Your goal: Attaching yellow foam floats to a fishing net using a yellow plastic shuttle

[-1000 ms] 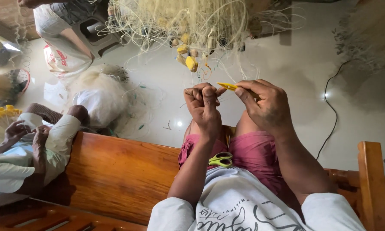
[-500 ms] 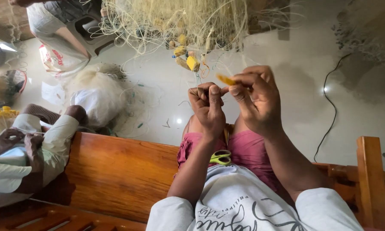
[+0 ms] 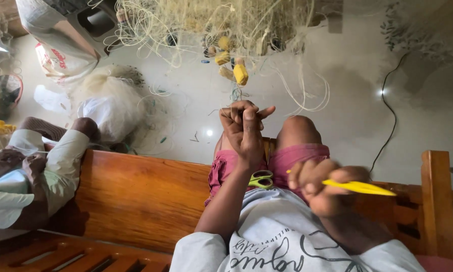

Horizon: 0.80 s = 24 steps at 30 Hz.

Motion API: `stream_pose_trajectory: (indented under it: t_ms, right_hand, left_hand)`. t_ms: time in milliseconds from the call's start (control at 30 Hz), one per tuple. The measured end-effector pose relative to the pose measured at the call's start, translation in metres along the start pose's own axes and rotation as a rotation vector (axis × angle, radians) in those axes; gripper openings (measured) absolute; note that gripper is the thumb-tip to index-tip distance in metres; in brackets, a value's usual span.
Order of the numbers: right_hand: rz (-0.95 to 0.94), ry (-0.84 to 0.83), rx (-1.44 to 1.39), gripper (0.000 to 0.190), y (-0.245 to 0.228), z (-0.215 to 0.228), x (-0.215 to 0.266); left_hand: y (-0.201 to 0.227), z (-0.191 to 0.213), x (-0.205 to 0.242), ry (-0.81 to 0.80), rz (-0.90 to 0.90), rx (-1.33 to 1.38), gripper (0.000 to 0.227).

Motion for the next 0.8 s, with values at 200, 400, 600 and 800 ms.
stream_pose_trajectory:
  t_ms: [200,400,600,800]
  right_hand:
    - [-0.187,-0.012,-0.108,0.019,0.052,0.011,0.027]
    - [-0.207,-0.057,-0.096,0.019,0.067,0.002,0.031]
    - [-0.231,-0.124,-0.070,0.019,0.070,-0.008,0.029]
    - [-0.285,-0.153,-0.090,0.017,0.073,-0.004,0.029]
  left_hand:
    - [0.008,0.003,0.003,0.029,-0.047,0.053,0.029]
    - [0.007,0.008,0.005,0.029,-0.059,0.057,0.028]
    - [0.006,0.012,0.006,0.030,-0.074,0.064,0.028]
    - [0.004,0.015,0.003,0.012,-0.066,0.068,0.029]
Point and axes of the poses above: each hand's wrist, its own x-axis away from the middle knuckle, its own z-axis out of the back of the hand, y = z × x, the point moved 9 cm from there along -x, towards the middle knuckle, and after that the axes turned 14 degrees about -z, right-handed, at the moved point
